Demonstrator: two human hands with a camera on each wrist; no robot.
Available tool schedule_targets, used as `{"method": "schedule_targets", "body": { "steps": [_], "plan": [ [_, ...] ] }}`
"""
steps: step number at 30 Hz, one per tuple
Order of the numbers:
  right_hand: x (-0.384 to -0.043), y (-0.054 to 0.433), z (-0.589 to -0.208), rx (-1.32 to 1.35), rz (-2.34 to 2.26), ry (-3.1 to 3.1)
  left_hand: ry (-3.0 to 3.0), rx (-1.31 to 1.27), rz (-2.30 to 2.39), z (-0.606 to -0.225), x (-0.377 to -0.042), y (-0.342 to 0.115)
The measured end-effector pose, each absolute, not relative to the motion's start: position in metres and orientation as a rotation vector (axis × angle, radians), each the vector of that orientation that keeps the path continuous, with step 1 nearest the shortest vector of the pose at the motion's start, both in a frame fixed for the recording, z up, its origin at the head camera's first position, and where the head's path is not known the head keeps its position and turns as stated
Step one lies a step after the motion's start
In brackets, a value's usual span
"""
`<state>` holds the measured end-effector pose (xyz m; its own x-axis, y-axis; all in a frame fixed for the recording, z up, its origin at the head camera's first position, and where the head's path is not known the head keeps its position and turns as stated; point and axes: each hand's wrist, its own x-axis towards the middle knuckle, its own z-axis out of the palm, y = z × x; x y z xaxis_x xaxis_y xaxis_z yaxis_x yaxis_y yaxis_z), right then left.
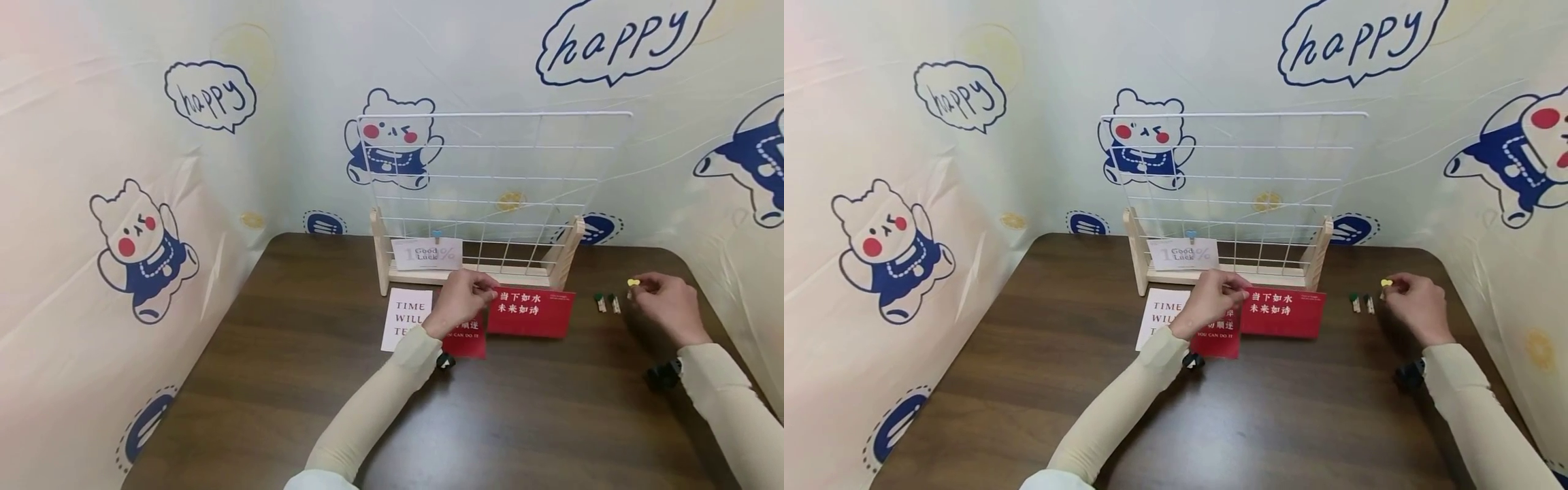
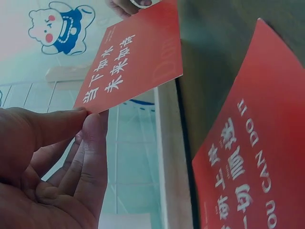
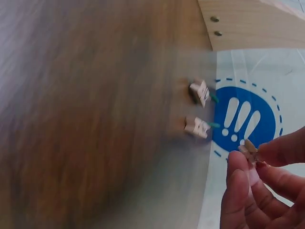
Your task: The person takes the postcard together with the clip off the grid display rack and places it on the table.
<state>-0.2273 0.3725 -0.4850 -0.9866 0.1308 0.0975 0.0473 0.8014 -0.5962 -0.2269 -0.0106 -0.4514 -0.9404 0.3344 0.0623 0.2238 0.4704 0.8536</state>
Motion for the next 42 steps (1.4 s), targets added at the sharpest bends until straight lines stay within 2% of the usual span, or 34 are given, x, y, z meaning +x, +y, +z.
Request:
{"method": "schedule_targets", "body": {
  "steps": [24,42],
  "plan": [
    [-0.231,0.39,-0.498,-0.161,0.952,-3.042,2.569,0.467,1.358,-0.465,-0.236,0.0],
    [-0.23,0.392,-0.505,-0.111,0.915,-3.032,2.744,0.529,1.01,-0.483,-0.248,0.007]
  ]
}}
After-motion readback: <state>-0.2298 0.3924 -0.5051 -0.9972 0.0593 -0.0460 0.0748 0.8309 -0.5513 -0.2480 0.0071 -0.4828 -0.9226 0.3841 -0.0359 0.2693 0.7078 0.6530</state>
